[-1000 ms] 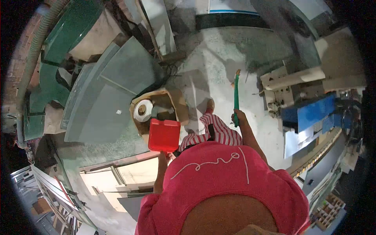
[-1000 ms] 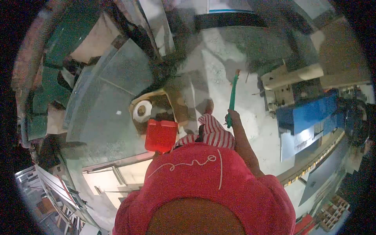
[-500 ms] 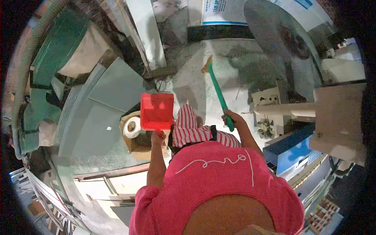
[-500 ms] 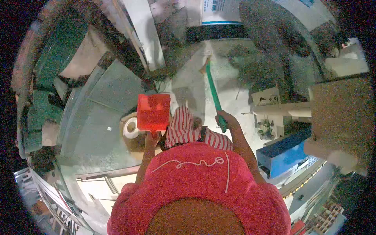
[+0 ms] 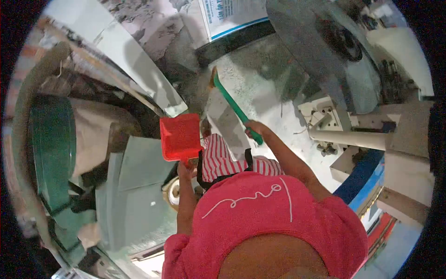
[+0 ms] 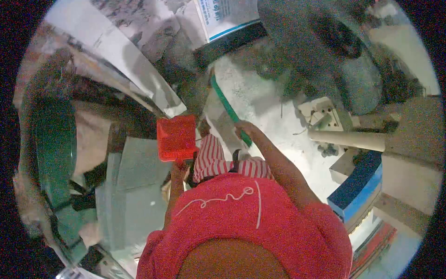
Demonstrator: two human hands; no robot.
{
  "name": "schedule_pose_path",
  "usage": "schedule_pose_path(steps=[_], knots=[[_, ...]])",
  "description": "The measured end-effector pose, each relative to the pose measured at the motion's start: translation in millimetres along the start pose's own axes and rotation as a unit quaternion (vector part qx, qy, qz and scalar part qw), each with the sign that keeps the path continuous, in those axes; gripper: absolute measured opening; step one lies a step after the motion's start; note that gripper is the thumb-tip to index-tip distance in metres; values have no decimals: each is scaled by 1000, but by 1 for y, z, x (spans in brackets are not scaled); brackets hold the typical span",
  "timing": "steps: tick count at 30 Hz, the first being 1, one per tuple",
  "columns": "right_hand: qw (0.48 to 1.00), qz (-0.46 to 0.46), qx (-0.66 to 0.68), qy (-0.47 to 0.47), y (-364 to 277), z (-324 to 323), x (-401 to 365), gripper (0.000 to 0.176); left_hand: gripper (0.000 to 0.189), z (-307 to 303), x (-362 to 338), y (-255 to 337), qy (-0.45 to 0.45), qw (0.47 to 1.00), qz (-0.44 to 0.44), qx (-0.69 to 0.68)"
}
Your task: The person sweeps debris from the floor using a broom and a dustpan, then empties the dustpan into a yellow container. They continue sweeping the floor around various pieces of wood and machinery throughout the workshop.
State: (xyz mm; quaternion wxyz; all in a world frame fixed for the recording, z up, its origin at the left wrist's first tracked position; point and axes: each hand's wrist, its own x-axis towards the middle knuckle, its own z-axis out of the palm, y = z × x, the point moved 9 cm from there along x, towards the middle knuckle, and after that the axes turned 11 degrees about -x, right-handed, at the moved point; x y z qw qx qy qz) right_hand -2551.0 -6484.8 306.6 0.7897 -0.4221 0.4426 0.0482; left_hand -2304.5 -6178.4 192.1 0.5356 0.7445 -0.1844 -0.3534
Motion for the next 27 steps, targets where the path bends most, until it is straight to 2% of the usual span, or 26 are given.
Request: schedule_pose_path(steps=[1,2,3,4,6,7,8,9,10,12,13,15,16,17,18,19,22,23,24,25,27], knots=[[999,-21,42,-21,-21,15,27,17,22,-14,12,-10,82,946,-177,-257],[998,-7,69,-10,-25,15,65,17,24,-6,7,-12,163,791,-335,-485],[996,4,94,-2,-26,13,104,19,27,-16,22,23,134,841,-291,-436],[995,5,104,-1,-38,16,128,19,27,-25,37,30,132,845,-294,-428],[980,35,194,-27,-50,42,164,21,28,-39,71,42,46,805,-268,-527],[986,-39,159,-15,-75,46,166,17,28,-47,88,52,42,812,-272,-514],[984,-42,175,-12,-78,43,166,17,28,-50,99,57,74,821,-309,-474],[982,-25,187,30,-73,33,165,18,29,-57,111,63,106,828,-344,-430],[978,-6,198,72,-66,22,159,18,29,-62,128,67,98,835,-347,-417],[958,18,255,128,-27,-6,141,18,30,-56,168,89,-82,917,-280,-274],[953,25,262,148,1,-6,138,19,30,-63,182,93,-94,916,-282,-270],[938,-35,250,239,-14,4,54,20,30,-50,200,124,-45,878,-310,-363],[937,-11,284,205,17,0,44,21,30,-42,210,136,-53,880,-312,-354],[925,-39,331,181,58,-8,39,22,30,-28,216,145,-58,878,-322,-349],[922,40,315,222,73,-1,4,23,30,-18,221,151,-62,876,-331,-346],[914,35,313,255,92,0,-16,22,30,-7,224,157,-65,874,-339,-343],[897,6,376,234,140,15,-47,20,30,16,237,155,-79,872,-347,-335],[893,-16,378,244,140,22,-64,19,31,26,255,150,-188,919,-238,-250],[888,-39,380,256,140,26,-79,17,32,41,263,158,-295,934,-122,-159],[874,-67,407,256,135,35,-89,16,32,51,260,177,-306,933,-121,-148],[873,-51,397,279,122,58,-99,19,31,64,238,193,-207,888,-317,-260]])
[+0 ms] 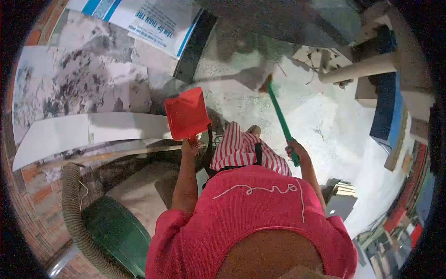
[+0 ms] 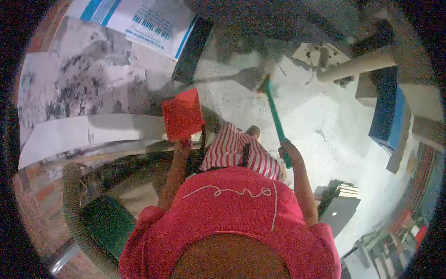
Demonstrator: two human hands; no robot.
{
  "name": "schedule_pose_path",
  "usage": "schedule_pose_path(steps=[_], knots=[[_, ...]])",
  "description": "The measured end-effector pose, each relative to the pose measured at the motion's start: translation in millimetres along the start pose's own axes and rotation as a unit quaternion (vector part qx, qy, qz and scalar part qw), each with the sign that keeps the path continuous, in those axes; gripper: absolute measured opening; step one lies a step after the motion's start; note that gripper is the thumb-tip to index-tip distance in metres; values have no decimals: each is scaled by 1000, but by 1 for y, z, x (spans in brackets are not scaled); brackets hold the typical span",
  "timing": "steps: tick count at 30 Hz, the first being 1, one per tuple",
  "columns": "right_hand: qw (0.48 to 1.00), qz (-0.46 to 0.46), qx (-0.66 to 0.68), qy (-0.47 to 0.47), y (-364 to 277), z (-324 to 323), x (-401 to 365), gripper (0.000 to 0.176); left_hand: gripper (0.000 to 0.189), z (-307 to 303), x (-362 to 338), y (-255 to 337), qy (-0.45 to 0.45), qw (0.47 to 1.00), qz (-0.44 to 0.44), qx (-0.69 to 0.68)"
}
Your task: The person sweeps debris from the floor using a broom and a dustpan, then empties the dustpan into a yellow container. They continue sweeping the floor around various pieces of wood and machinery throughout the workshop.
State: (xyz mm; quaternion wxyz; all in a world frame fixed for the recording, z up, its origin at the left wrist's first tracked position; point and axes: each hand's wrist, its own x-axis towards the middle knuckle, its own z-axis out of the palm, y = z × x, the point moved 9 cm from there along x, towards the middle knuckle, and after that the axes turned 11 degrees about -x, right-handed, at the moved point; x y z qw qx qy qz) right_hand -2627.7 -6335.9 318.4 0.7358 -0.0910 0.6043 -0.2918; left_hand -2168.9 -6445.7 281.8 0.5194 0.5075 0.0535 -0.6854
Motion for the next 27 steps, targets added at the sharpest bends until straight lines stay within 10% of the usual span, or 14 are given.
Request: schedule_pose_path(steps=[9,12,13,14,15,16,17,23,27], knots=[[981,-43,-175,-69,-68,113,34,30,24,5,64,-11,-33,988,-127,-81],[968,-99,-207,-105,-78,154,96,30,21,29,69,27,-90,992,53,76],[969,-99,-180,-137,-85,175,110,30,21,33,73,48,-132,948,170,236],[968,-99,-157,-168,-95,195,125,29,22,85,26,73,-196,766,409,455],[968,-100,-158,-167,-107,211,145,29,22,93,36,86,-197,767,410,453],[964,-93,-180,-171,-115,228,166,30,23,57,80,84,-125,952,171,222],[960,-85,-201,-177,-123,241,180,30,24,26,101,56,-33,994,-91,-43],[952,-104,-217,-188,-111,216,289,34,33,34,120,116,-15,996,-80,32],[996,-45,15,-70,-102,163,215,35,30,47,146,137,16,993,-71,94]])
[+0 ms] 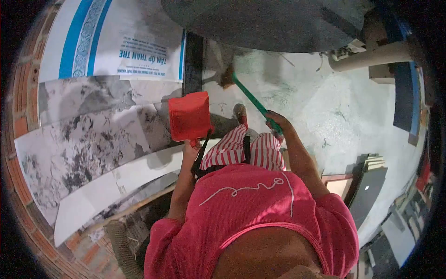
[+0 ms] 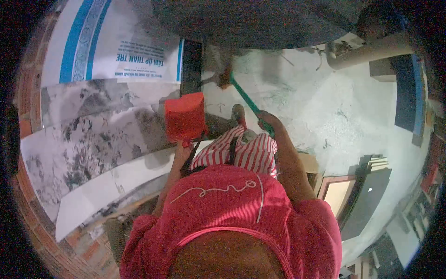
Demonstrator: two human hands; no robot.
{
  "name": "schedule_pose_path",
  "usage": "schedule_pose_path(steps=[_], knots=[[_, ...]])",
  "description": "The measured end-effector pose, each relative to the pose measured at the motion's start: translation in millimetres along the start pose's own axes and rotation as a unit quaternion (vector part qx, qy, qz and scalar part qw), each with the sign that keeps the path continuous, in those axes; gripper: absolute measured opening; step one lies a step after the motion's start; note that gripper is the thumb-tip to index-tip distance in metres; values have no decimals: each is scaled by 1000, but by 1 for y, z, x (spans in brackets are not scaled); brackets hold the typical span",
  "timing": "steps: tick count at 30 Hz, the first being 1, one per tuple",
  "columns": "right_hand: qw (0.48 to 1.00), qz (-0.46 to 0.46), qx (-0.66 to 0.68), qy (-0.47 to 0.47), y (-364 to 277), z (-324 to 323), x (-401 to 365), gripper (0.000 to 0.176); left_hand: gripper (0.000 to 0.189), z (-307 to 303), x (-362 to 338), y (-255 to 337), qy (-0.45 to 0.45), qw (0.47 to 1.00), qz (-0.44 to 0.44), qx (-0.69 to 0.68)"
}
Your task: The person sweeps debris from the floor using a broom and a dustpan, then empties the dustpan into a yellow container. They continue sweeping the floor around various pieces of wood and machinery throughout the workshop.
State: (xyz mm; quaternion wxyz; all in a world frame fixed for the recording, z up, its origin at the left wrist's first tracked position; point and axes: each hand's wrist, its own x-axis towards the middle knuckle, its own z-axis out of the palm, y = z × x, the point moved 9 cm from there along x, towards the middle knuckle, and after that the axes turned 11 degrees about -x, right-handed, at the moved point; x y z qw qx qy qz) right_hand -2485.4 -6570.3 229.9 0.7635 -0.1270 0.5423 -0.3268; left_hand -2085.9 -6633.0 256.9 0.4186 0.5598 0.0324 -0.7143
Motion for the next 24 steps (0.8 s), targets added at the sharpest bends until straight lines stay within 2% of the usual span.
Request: schedule_pose_path(steps=[2,3,4,5,7,8,10,14,15,16,17,18,19,20,21,22,23,24], knots=[[992,-102,41,65,8,-26,-48,32,28,18,-3,6,-25,999,-2,28],[993,-72,22,88,25,-40,-52,34,27,42,-13,31,-52,936,154,313],[993,-44,3,110,42,-51,-55,37,25,74,-27,44,-80,768,296,563],[992,-48,10,118,45,-54,-68,37,25,75,-16,47,-90,764,295,567],[989,-38,21,144,60,-56,-102,41,24,96,-10,48,-185,716,386,551],[987,-39,27,152,63,-50,-116,41,24,101,-6,49,-194,714,383,552],[975,-49,24,215,70,-44,-140,43,24,96,10,52,-194,832,289,433],[964,-91,36,249,68,-18,-161,35,25,122,20,40,-250,813,231,473],[974,-84,15,208,60,-2,-161,36,27,103,46,34,-126,940,88,304],[983,-78,-6,163,54,12,-161,37,28,78,54,14,13,992,-60,113],[983,-79,-2,166,65,9,-149,37,31,94,55,14,-114,984,-32,130],[976,-116,-114,145,69,14,-127,44,31,91,61,13,-116,983,-33,135],[955,-152,-224,122,69,19,-111,51,31,87,75,6,-133,982,-71,110],[956,-154,-216,123,63,21,-97,51,31,86,81,1,-148,979,-109,86],[968,-76,-208,117,67,23,-75,50,31,97,71,1,-148,978,-108,96],[974,3,-200,108,78,23,-65,49,29,98,57,4,-53,992,-79,82],[975,2,-192,108,83,23,-68,49,28,87,49,7,41,996,-48,66],[977,9,-175,124,89,16,-74,46,28,92,43,6,42,995,-48,73]])
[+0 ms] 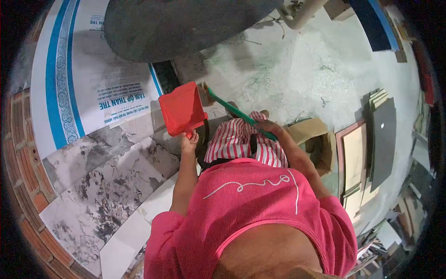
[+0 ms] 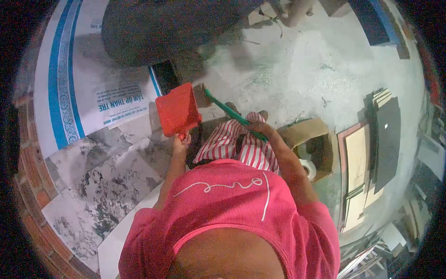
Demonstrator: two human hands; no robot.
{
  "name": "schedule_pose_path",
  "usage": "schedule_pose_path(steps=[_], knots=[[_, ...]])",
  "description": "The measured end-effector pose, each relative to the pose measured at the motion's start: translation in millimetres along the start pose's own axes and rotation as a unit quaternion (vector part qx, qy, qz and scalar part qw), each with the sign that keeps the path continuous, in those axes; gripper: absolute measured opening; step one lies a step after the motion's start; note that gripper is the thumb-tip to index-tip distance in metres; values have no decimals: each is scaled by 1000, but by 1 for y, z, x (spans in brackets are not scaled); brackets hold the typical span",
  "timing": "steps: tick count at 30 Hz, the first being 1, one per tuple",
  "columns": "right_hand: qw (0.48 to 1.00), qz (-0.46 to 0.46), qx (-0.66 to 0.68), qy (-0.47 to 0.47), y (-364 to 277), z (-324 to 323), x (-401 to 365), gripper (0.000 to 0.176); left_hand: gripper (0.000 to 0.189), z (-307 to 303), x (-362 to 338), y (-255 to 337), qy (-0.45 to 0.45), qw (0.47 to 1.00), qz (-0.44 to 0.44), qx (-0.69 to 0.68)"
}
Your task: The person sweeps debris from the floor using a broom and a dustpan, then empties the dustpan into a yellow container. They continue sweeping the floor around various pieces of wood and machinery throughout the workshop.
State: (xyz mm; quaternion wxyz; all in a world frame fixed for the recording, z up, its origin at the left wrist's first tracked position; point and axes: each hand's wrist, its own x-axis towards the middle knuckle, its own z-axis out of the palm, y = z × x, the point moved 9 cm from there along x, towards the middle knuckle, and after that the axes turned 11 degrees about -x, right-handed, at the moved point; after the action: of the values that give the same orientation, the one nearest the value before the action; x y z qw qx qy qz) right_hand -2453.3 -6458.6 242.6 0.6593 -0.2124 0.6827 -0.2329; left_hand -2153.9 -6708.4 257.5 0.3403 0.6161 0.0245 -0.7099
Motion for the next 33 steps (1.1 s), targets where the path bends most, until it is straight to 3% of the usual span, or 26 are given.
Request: schedule_pose_path(steps=[3,6,9,11,13,16,20,22,24,25,26,27,28,29,30,31,33], knots=[[998,36,44,40,30,-25,-24,40,26,-7,5,-6,6,999,-25,-38],[990,75,88,82,68,-50,-56,35,24,-12,5,-15,-47,997,-48,-23],[963,50,244,106,123,-87,-96,40,23,-7,4,-28,-85,995,-58,-7],[960,28,261,100,147,-103,-112,41,22,-14,-9,-30,-29,999,-29,-20],[949,8,247,195,161,-128,-128,39,22,-20,-14,-34,-19,999,-33,-29],[918,-24,328,222,147,-131,-163,38,22,-11,-24,-35,-9,999,-29,-30],[912,43,345,218,136,-109,-172,37,20,-8,-12,-22,25,999,-32,6],[910,24,368,188,103,-92,-161,43,21,2,-7,-11,37,998,-49,27],[912,-52,362,186,59,-79,-145,46,21,27,-25,-11,17,994,-101,-27],[930,-55,323,165,46,-71,-124,47,26,37,-24,-9,-41,987,-151,-43],[933,-57,317,160,18,-65,-112,49,26,42,-20,1,-47,987,-148,-30],[950,-94,237,181,44,-51,-48,53,28,43,-17,5,-15,985,-170,-34],[962,-155,172,146,11,-39,-36,55,30,45,-13,9,17,981,-190,-38],[957,-66,252,130,-20,-33,-33,55,32,60,-24,11,2,976,-218,-29],[962,-65,248,90,-41,-21,-6,52,34,74,-38,12,-11,969,-245,-18],[967,-64,243,50,-56,-9,26,50,32,70,-2,30,-36,974,-224,9],[984,-113,86,111,-93,-6,82,55,31,93,-17,44,-46,983,-168,65]])
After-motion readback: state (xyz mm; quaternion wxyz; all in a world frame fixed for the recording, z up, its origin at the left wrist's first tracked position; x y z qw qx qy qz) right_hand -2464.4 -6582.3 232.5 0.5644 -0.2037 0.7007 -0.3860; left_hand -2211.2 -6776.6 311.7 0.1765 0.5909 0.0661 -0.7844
